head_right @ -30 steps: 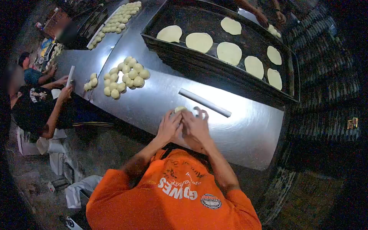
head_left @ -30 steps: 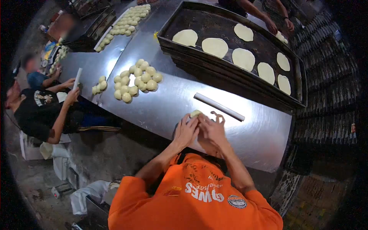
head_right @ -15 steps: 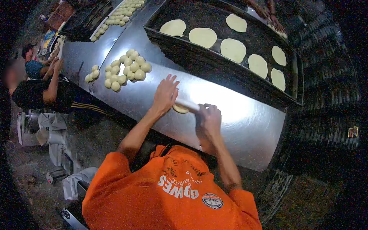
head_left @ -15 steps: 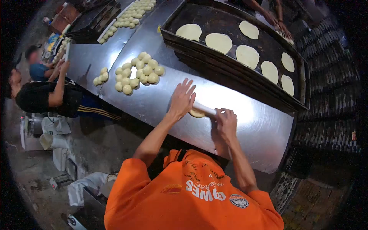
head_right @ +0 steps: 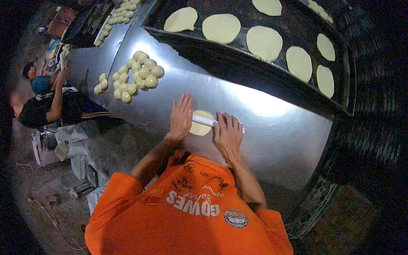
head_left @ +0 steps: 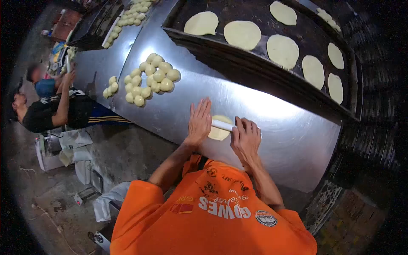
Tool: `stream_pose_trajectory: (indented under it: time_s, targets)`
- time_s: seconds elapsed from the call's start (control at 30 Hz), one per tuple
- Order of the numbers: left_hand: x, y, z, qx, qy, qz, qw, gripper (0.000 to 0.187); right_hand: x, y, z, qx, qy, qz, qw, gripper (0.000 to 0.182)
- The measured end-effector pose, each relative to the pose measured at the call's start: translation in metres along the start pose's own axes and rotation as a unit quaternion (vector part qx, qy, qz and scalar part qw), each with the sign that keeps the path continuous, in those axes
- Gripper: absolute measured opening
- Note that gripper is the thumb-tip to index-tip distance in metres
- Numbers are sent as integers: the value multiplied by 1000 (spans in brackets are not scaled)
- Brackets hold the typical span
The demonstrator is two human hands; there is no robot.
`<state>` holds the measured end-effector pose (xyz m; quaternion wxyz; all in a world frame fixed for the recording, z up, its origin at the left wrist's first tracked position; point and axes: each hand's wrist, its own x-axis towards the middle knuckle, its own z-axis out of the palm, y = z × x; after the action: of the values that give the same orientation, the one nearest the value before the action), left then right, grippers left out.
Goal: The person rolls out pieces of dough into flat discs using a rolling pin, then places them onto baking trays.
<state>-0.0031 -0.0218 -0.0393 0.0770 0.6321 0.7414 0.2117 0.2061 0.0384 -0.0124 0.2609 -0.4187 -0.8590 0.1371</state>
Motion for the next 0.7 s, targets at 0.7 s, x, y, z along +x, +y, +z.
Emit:
stream_pose_trajectory:
  time_s: [0.7]
  targets:
    - [176,-20,15,220,102,-118,963,59,106,56,14,-11,-75,-70,995,30]
